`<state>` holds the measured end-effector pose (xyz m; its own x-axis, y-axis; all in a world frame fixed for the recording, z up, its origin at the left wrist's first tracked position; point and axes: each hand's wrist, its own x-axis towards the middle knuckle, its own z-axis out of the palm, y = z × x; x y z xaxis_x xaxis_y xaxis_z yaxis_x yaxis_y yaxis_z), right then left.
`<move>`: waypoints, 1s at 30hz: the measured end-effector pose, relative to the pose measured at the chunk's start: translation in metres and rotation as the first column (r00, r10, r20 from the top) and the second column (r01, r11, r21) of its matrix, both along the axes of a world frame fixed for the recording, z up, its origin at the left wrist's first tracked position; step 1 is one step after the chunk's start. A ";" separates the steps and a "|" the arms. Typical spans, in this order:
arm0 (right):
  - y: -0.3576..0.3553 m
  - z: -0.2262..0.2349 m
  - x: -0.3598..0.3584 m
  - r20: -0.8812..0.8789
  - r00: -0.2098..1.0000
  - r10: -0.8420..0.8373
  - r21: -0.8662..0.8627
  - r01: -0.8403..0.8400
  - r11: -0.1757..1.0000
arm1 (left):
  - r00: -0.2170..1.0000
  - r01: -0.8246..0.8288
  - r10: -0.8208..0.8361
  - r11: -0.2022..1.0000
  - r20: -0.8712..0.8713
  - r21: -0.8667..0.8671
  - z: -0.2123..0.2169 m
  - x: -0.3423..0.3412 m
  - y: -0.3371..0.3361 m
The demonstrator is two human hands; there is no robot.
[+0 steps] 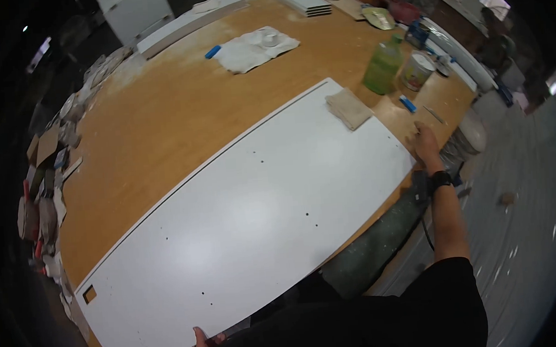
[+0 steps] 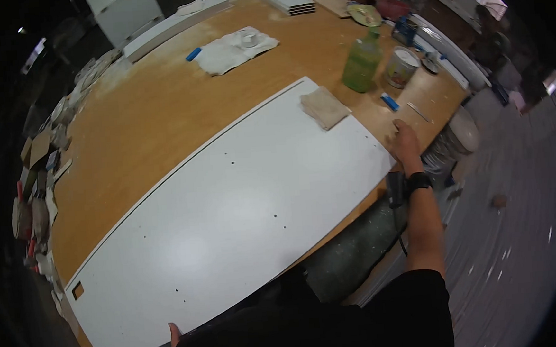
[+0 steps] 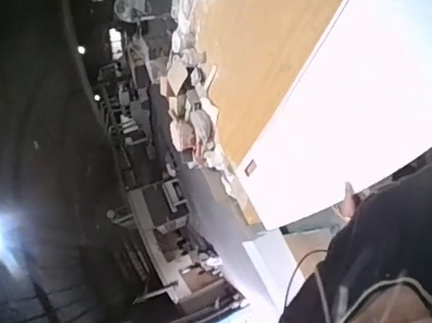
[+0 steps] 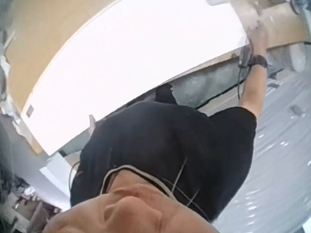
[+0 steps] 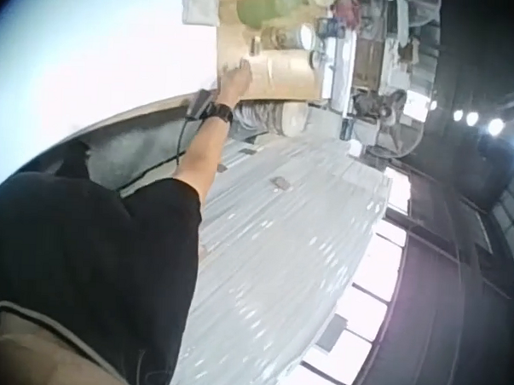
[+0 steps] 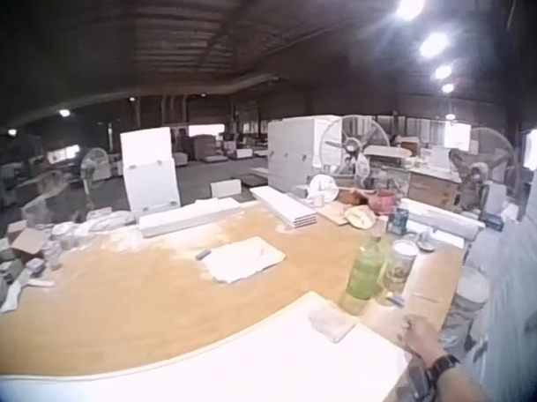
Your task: The recorder cleans and scrapes adhesive residue from white furniture panels at a workshop table.
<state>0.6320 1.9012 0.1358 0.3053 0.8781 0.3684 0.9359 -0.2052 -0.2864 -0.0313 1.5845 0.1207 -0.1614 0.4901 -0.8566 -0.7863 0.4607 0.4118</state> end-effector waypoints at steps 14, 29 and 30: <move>0.081 -0.030 -0.233 0.038 0.785 0.619 -0.176 -0.604 0.777 | 0.944 -0.187 0.177 0.982 -0.279 -0.010 0.015 0.039 -0.020; -0.034 -0.008 -0.513 -0.116 0.282 0.953 -0.153 -0.953 0.263 | 0.870 -0.332 0.337 0.940 -0.360 0.078 -0.007 -0.049 -0.127; -0.041 -0.001 -0.517 -0.119 0.266 0.956 -0.169 -0.955 0.245 | 0.838 -0.349 0.358 0.932 -0.413 0.100 0.000 -0.068 -0.134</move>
